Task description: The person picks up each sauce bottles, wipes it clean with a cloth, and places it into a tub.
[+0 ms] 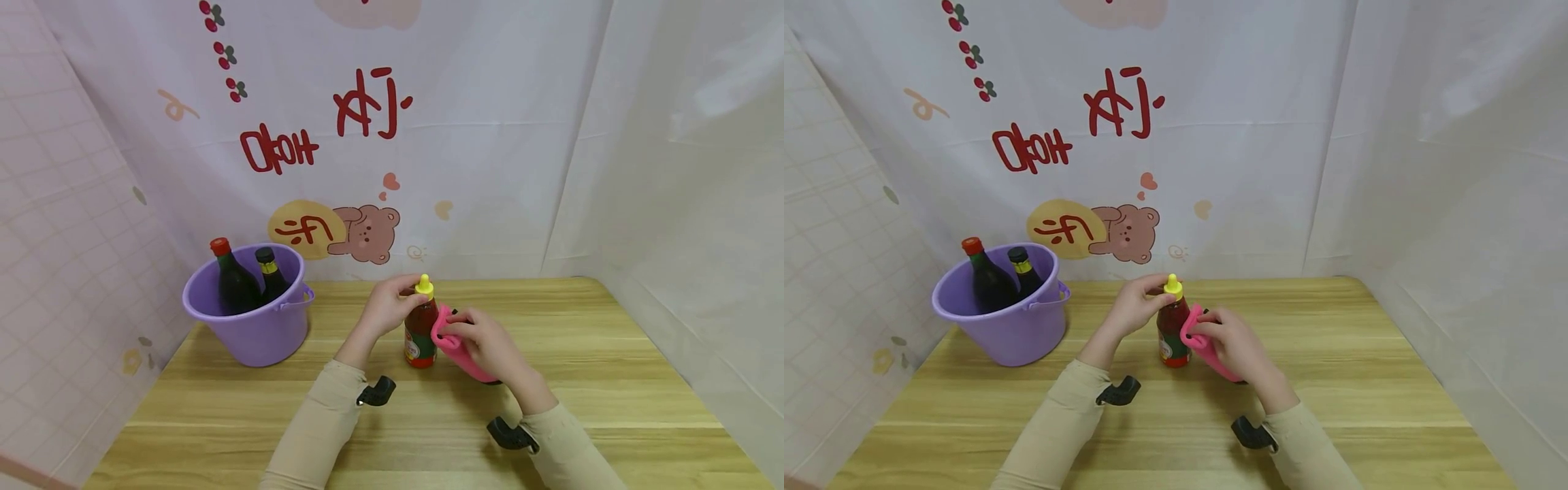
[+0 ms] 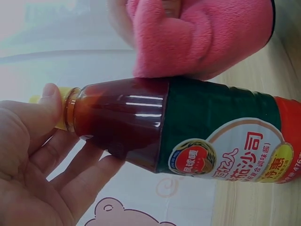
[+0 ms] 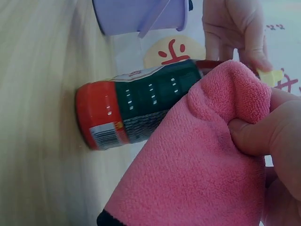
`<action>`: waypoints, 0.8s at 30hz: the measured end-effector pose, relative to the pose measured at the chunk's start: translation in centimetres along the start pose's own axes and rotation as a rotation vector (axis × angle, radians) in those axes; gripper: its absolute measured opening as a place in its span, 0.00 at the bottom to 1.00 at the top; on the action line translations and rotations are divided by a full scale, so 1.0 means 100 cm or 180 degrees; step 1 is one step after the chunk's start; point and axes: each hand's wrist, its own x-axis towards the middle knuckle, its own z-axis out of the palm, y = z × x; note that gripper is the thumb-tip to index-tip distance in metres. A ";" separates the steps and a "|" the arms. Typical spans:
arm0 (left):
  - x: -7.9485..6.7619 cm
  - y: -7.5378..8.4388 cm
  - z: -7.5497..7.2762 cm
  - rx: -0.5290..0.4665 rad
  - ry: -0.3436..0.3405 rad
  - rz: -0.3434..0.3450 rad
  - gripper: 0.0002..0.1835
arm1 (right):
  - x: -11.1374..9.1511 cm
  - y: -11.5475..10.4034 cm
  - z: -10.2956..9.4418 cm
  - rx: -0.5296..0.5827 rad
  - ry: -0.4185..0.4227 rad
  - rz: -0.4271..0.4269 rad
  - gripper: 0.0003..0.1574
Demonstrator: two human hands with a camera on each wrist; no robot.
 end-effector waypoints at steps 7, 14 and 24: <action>0.001 -0.001 0.001 0.0023 0.0032 0.0052 0.20 | -0.009 -0.001 0.006 0.0146 -0.0288 0.0254 0.25; 0.000 -0.001 0.001 0.0033 0.0034 0.0064 0.20 | -0.012 0.001 0.009 0.0133 -0.0391 0.0289 0.25; 0.000 0.001 0.001 0.0067 0.0057 0.0079 0.20 | -0.013 0.000 0.016 0.0112 -0.0802 0.0341 0.24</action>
